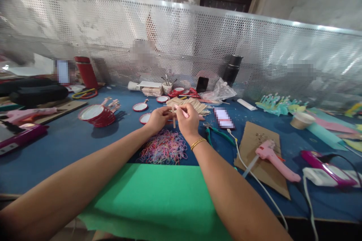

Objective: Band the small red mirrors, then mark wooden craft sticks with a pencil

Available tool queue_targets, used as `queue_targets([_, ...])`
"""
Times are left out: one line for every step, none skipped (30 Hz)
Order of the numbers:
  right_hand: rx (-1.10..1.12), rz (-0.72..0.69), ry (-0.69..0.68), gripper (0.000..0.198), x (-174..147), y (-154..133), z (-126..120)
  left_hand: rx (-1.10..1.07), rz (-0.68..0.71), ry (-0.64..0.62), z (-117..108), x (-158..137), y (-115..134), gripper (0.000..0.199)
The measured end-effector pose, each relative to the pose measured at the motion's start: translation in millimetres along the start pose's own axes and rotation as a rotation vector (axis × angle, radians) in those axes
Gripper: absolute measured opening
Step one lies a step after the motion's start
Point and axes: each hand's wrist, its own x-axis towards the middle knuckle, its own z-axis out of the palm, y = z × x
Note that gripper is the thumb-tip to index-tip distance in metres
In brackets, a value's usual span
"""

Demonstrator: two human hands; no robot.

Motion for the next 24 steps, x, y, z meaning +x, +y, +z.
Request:
queue_targets([0.005, -0.005, -0.009, 0.016, -0.2, -1.3, 0.4, -0.004, 0.001, 0.002, -0.2, 0.1, -0.2, 0.036])
queue_targets([0.013, -0.012, -0.02, 0.016, -0.5, -2.5, 0.9, -0.009, 0.001, 0.005, -0.3, 0.3, -0.5, 0.034])
queue_targets([0.02, -0.02, -0.031, 0.017, -0.7, -3.3, 1.5, -0.014, 0.0, 0.01, -0.4, 0.4, -0.8, 0.033])
queue_targets([0.026, -0.025, -0.041, 0.017, -0.8, -3.7, 2.2, -0.017, 0.0, 0.016, -0.4, 0.6, -0.9, 0.032])
queue_targets([0.03, -0.027, -0.049, 0.018, -0.8, -3.5, 2.6, -0.019, 0.0, 0.021, -0.4, 0.8, -1.0, 0.031])
queue_targets([0.031, -0.027, -0.051, 0.018, -0.6, -2.7, 2.9, -0.021, 0.0, 0.023, -0.4, 0.9, -1.1, 0.031])
queue_targets([0.03, -0.026, -0.048, 0.018, -0.3, -1.4, 2.9, -0.021, 0.001, 0.021, -0.3, 1.0, -1.0, 0.031])
queue_targets([0.026, -0.023, -0.043, 0.017, 0.1, 0.2, 2.6, -0.018, 0.002, 0.015, -0.3, 1.0, -0.9, 0.031])
queue_targets([0.02, -0.018, -0.035, 0.017, 0.5, 1.8, 2.1, -0.013, 0.003, 0.008, -0.2, 1.0, -0.8, 0.032])
queue_targets([0.012, -0.013, -0.022, 0.017, 0.9, 3.3, 1.4, -0.008, 0.003, 0.002, -0.2, 1.0, -0.6, 0.033])
queue_targets([0.006, -0.008, -0.008, 0.017, 1.3, 4.3, 0.8, -0.003, 0.003, -0.001, -0.2, 0.9, -0.6, 0.033])
queue_targets([0.003, -0.004, 0.003, 0.017, 1.5, 4.8, 0.3, 0.002, 0.001, -0.003, -0.3, 0.8, -0.6, 0.034])
queue_targets([0.004, -0.001, 0.008, 0.017, 1.6, 4.6, 0.1, 0.005, 0.0, -0.002, -0.4, 0.7, -0.7, 0.034])
queue_targets([0.009, -0.001, 0.007, 0.017, 1.4, 3.8, 0.1, 0.005, -0.001, -0.001, -0.5, 0.5, -0.8, 0.034])
queue_targets([0.015, -0.003, 0.001, 0.017, 1.1, 2.6, 0.4, 0.004, -0.002, 0.001, -0.6, 0.4, -1.1, 0.033])
queue_targets([0.023, -0.006, -0.01, 0.017, 0.7, 1.2, 0.9, 0.003, -0.001, 0.002, -0.7, 0.4, -1.3, 0.033])
queue_targets([0.032, -0.01, -0.024, 0.017, 0.3, -0.1, 1.5, 0.001, 0.001, 0.003, -0.8, 0.4, -1.6, 0.033])
queue_targets([0.04, -0.013, -0.035, 0.018, 0.0, -1.2, 2.1, -0.004, 0.004, 0.005, -0.9, 0.6, -1.9, 0.033])
queue_targets([0.046, -0.015, -0.045, 0.019, -0.3, -1.6, 2.5, -0.011, 0.005, 0.006, -0.9, 0.9, -2.1, 0.032])
queue_targets([0.048, -0.017, -0.051, 0.019, -0.3, -1.5, 2.7, -0.017, 0.005, 0.005, -0.9, 1.2, -2.2, 0.032])
queue_targets([0.045, -0.016, -0.05, 0.019, -0.2, -0.8, 2.5, -0.022, 0.004, 0.004, -0.8, 1.6, -2.2, 0.032])
queue_targets([0.037, -0.013, -0.044, 0.018, 0.1, 0.2, 2.1, -0.024, 0.0, 0.002, -0.8, 1.9, -2.0, 0.032])
queue_targets([0.027, -0.007, -0.033, 0.017, 0.5, 1.4, 1.5, -0.024, -0.004, 0.0, -0.7, 2.1, -1.8, 0.032])
queue_targets([0.018, 0.002, -0.018, 0.017, 0.8, 2.3, 0.9, -0.022, -0.006, 0.0, -0.6, 2.1, -1.5, 0.032])
